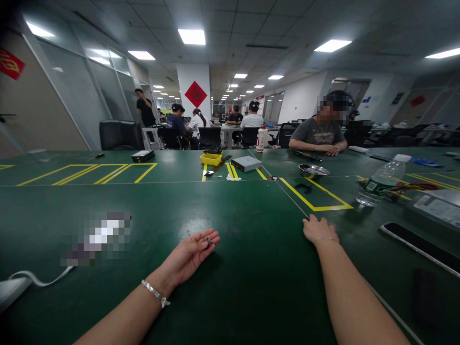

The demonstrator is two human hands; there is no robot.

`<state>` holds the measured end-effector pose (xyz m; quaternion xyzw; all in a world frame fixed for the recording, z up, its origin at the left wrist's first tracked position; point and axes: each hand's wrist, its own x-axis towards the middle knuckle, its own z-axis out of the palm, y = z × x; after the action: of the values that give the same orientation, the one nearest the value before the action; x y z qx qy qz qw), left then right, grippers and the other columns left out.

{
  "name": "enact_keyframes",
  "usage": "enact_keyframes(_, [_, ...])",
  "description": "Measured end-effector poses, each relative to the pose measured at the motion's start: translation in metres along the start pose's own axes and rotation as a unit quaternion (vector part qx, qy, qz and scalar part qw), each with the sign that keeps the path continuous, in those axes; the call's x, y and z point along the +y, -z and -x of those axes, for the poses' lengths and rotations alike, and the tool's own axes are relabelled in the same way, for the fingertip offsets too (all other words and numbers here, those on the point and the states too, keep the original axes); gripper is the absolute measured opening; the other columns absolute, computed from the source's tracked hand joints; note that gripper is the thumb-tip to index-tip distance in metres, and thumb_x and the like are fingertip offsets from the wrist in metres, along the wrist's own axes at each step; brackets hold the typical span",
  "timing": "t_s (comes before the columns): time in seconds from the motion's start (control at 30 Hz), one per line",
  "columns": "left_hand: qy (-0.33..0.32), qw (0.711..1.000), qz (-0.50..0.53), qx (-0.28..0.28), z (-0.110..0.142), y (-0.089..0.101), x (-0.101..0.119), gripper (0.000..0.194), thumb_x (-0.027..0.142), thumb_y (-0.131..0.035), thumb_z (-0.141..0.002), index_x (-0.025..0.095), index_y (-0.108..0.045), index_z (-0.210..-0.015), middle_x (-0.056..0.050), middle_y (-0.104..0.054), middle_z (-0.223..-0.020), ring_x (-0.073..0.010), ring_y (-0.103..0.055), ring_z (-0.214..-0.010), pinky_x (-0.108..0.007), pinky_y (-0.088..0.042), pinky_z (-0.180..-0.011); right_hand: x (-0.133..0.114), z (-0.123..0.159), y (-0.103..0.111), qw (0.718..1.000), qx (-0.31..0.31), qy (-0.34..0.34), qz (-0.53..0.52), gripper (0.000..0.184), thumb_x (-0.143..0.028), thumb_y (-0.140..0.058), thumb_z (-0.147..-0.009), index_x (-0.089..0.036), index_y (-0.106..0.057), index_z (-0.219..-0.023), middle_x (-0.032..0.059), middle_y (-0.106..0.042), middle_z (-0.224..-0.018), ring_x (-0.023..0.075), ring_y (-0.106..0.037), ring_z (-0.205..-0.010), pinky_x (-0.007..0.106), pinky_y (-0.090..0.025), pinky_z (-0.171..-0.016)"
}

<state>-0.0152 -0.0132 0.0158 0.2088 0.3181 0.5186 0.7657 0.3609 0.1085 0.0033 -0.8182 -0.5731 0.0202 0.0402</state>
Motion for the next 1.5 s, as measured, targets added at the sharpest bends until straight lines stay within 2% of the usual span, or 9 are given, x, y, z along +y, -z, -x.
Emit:
enact_keyframes(0.1, [-0.019, 1.000, 0.007, 0.009, -0.002, 0.001, 0.002, 0.036, -0.007, -0.052, -0.071, 0.008, -0.053, -0.104, -0.014, -0.056, -0.114, -0.0181, -0.058, -0.100, -0.020, -0.051, -0.079, -0.002, 0.003, 0.004, 0.999, -0.037, -0.016, 0.029, 0.042, -0.023, -0.031, -0.080, -0.007, -0.057, -0.107, 0.0236, -0.052, -0.111, 0.0335, -0.048, -0.105, 0.046, -0.040, -0.082])
enact_keyframes(0.37, [-0.052, 0.997, 0.019, 0.057, -0.005, 0.003, 0.007, 0.031, -0.004, -0.052, -0.074, 0.008, -0.054, -0.102, -0.013, -0.061, -0.105, -0.0168, -0.061, -0.092, -0.018, -0.053, -0.072, -0.009, 0.014, 0.016, 0.998, 0.004, -0.051, 0.030, 0.036, -0.017, -0.036, -0.076, -0.005, -0.061, -0.100, 0.0243, -0.054, -0.104, 0.0347, -0.052, -0.097, 0.042, -0.045, -0.069])
enact_keyframes(0.57, [-0.043, 0.996, -0.026, 0.071, -0.004, 0.002, 0.006, 0.020, 0.007, -0.056, -0.076, 0.008, -0.057, -0.096, -0.012, -0.065, -0.092, -0.0141, -0.065, -0.076, -0.017, -0.053, -0.060, -0.041, 0.022, 0.021, 0.994, 0.023, 0.053, -0.095, 0.025, -0.018, -0.044, -0.075, -0.011, -0.065, -0.088, 0.0151, -0.061, -0.091, 0.0229, -0.057, -0.083, 0.032, -0.042, -0.072])
enact_keyframes(0.67, [-0.042, 0.996, -0.059, 0.053, -0.004, 0.002, 0.003, 0.022, 0.005, -0.059, -0.072, 0.011, -0.058, -0.093, -0.009, -0.065, -0.089, -0.0117, -0.064, -0.072, -0.017, -0.052, -0.061, -0.079, 0.044, 0.021, 0.947, -0.058, 0.115, -0.293, 0.020, -0.021, -0.050, -0.071, -0.015, -0.065, -0.084, 0.0062, -0.064, -0.076, 0.0158, -0.057, -0.069, 0.027, -0.043, -0.065])
enact_keyframes(0.83, [-0.058, 0.991, -0.116, 0.024, -0.003, 0.003, -0.002, 0.021, 0.007, -0.065, -0.066, 0.015, -0.060, -0.085, -0.004, -0.064, -0.088, -0.0087, -0.061, -0.071, -0.017, -0.047, -0.063, -0.135, 0.097, 0.024, 0.782, -0.245, 0.214, -0.532, 0.018, -0.019, -0.061, -0.062, -0.014, -0.061, -0.080, 0.0009, -0.061, -0.069, 0.0088, -0.052, -0.060, 0.024, -0.042, -0.062])
enact_keyframes(0.9, [-0.068, 0.988, -0.135, 0.016, -0.003, 0.003, -0.003, 0.020, 0.010, -0.067, -0.065, 0.015, -0.060, -0.083, -0.002, -0.063, -0.084, -0.0078, -0.059, -0.071, -0.016, -0.044, -0.062, -0.148, 0.114, 0.026, 0.739, -0.288, 0.233, -0.562, 0.022, -0.023, -0.065, -0.060, -0.014, -0.059, -0.079, 0.0001, -0.060, -0.070, 0.0079, -0.051, -0.058, 0.023, -0.041, -0.058])
enact_keyframes(1.07, [-0.082, 0.981, -0.176, 0.022, -0.003, 0.000, -0.004, 0.020, 0.021, -0.067, -0.066, 0.015, -0.060, -0.084, 0.000, -0.059, -0.076, -0.0072, -0.054, -0.065, -0.017, -0.038, -0.056, -0.161, 0.134, 0.025, 0.725, -0.317, 0.231, -0.567, 0.025, -0.035, -0.063, -0.065, -0.013, -0.057, -0.075, -0.0017, -0.056, -0.062, 0.0060, -0.046, -0.049, 0.022, -0.037, -0.049])
enact_keyframes(1.23, [-0.095, 0.970, -0.221, 0.024, -0.002, -0.004, -0.005, 0.023, 0.034, -0.059, -0.072, 0.012, -0.061, -0.081, 0.000, -0.055, -0.066, -0.0080, -0.049, -0.059, -0.019, -0.034, -0.053, -0.166, 0.138, 0.018, 0.692, -0.336, 0.211, -0.603, 0.024, -0.032, -0.061, -0.067, -0.014, -0.059, -0.082, -0.0005, -0.057, -0.070, 0.0068, -0.049, -0.057, 0.023, -0.039, -0.055])
enact_keyframes(1.5, [-0.110, 0.964, -0.243, 0.017, -0.003, -0.002, -0.006, 0.014, 0.021, -0.062, -0.068, 0.015, -0.057, -0.080, 0.001, -0.055, -0.075, -0.0079, -0.050, -0.065, -0.019, -0.035, -0.056, -0.172, 0.148, 0.017, 0.667, -0.348, 0.186, -0.632, 0.021, -0.026, -0.062, -0.065, -0.015, -0.058, -0.082, -0.0022, -0.053, -0.067, 0.0068, -0.048, -0.056, 0.023, -0.039, -0.055])
